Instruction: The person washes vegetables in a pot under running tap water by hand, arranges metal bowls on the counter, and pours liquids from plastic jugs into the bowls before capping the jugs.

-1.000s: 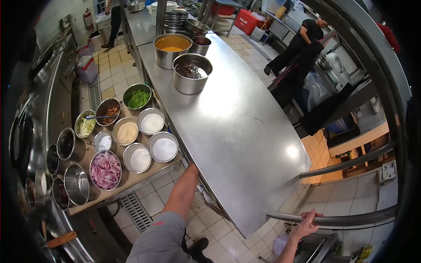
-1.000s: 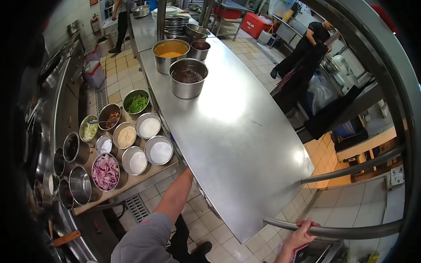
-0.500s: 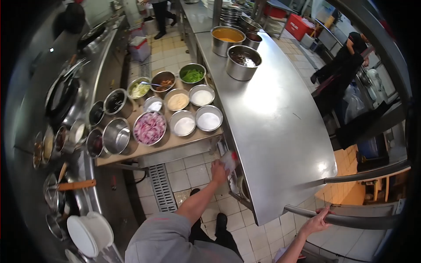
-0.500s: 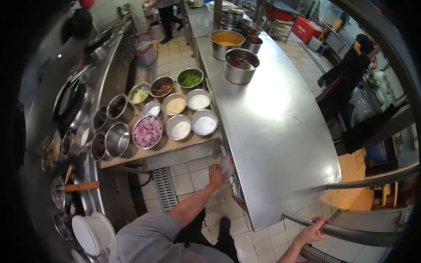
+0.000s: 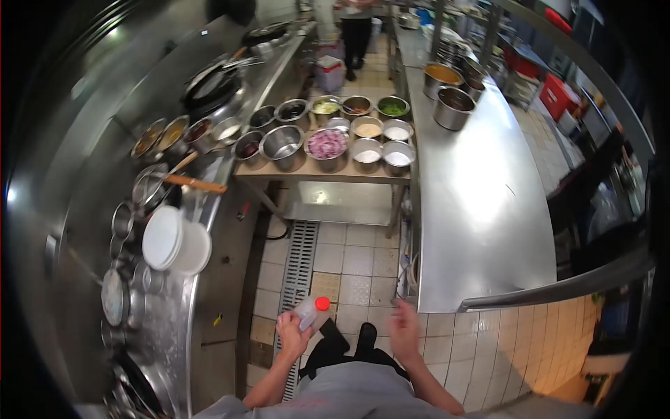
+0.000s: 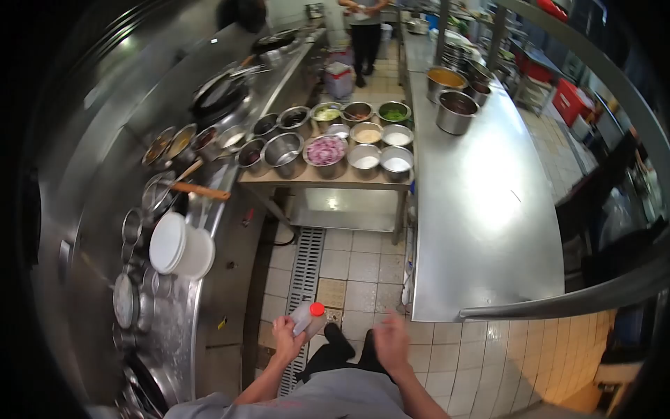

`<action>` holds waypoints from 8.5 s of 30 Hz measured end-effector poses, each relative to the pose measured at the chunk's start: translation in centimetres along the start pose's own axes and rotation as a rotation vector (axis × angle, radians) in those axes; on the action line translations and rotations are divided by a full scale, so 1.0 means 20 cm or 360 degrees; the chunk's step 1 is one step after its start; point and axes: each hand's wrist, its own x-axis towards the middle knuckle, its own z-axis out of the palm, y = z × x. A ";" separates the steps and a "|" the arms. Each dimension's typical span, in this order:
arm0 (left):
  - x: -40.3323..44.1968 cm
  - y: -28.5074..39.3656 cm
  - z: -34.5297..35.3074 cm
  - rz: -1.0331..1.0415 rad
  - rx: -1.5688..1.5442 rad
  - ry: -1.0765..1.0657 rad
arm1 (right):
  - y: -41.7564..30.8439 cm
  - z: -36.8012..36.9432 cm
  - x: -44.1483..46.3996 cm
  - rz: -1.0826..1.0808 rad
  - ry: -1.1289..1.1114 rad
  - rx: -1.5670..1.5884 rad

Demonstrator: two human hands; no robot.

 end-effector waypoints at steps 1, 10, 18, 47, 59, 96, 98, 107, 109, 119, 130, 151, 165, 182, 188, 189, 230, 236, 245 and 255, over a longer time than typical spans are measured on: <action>-0.10 0.02 -0.09 -0.0019 0.0007 0.0021 | -0.04 0.09 0.02 -0.0037 -0.0458 0.0062; -1.12 0.16 -0.50 -0.0580 -0.0257 0.0447 | -0.47 0.77 -0.32 -0.1900 -0.1775 -0.0568; -2.11 0.11 -0.72 -0.0935 -0.0244 0.1087 | -0.89 1.05 -1.21 -0.2895 -0.2387 -0.0192; -4.36 -0.80 -1.79 -0.1584 -0.0535 0.2038 | -1.66 2.34 -3.83 0.0463 -0.4137 0.0517; -4.82 -1.83 -2.72 -0.1363 -0.1554 0.3113 | -1.54 2.98 -4.47 0.1062 -0.3314 0.0163; -5.12 -4.35 -3.41 -0.0668 -0.3534 0.3009 | -2.46 3.52 -5.55 -0.0262 -0.2226 0.0195; -5.13 -4.35 -3.40 -0.0608 -0.3553 0.3017 | -2.61 3.61 -5.65 -0.0413 -0.2242 0.0150; -5.17 -4.36 -3.43 -0.0418 -0.3552 0.3052 | -3.32 4.27 -6.08 -0.1413 -0.1927 -0.0231; -5.17 -4.37 -3.43 -0.0275 -0.3578 0.3061 | -3.45 4.33 -6.18 -0.1589 -0.1854 -0.0383; -5.20 -4.37 -3.52 -0.0022 -0.3732 0.3250 | -3.73 4.45 -6.48 -0.1743 -0.2125 -0.1095; -5.17 -4.42 -3.47 0.0258 -0.3916 0.3128 | -3.75 4.42 -6.65 -0.2150 -0.1817 -0.1147; -5.23 -4.37 -3.55 -0.0003 -0.4068 0.3179 | -3.70 4.44 -6.73 -0.2164 -0.1837 -0.0965; -5.21 -4.49 -3.52 -0.0344 -0.3987 0.3469 | -3.63 4.52 -6.53 -0.2292 -0.1535 -0.0716; -5.38 -4.64 -3.41 -0.0204 -0.3885 0.2481 | -2.47 3.41 -5.36 -0.0806 -0.1700 -0.0345; -5.47 -4.58 -3.49 -0.0763 -0.3796 0.2281 | -1.84 2.89 -5.14 -0.0171 -0.1354 -0.0508; -5.47 -4.57 -3.49 -0.0816 -0.3779 0.2349 | -1.77 2.82 -5.14 -0.0129 -0.1296 -0.0547; -5.70 -4.57 -3.56 -0.0449 -0.4141 0.1486 | -0.29 1.89 -5.13 0.0908 -0.0616 -0.0905; -5.73 -4.58 -3.51 -0.0607 -0.4137 0.1535 | -0.27 1.89 -5.15 0.0966 -0.0649 -0.0872; -5.68 -4.60 -3.53 -0.0439 -0.4094 0.1547 | -0.34 1.79 -5.19 0.0982 -0.0578 -0.0845; -5.62 -4.42 -3.82 -0.0210 -0.4059 0.1483 | -0.38 1.73 -5.20 0.1036 -0.0530 -0.0878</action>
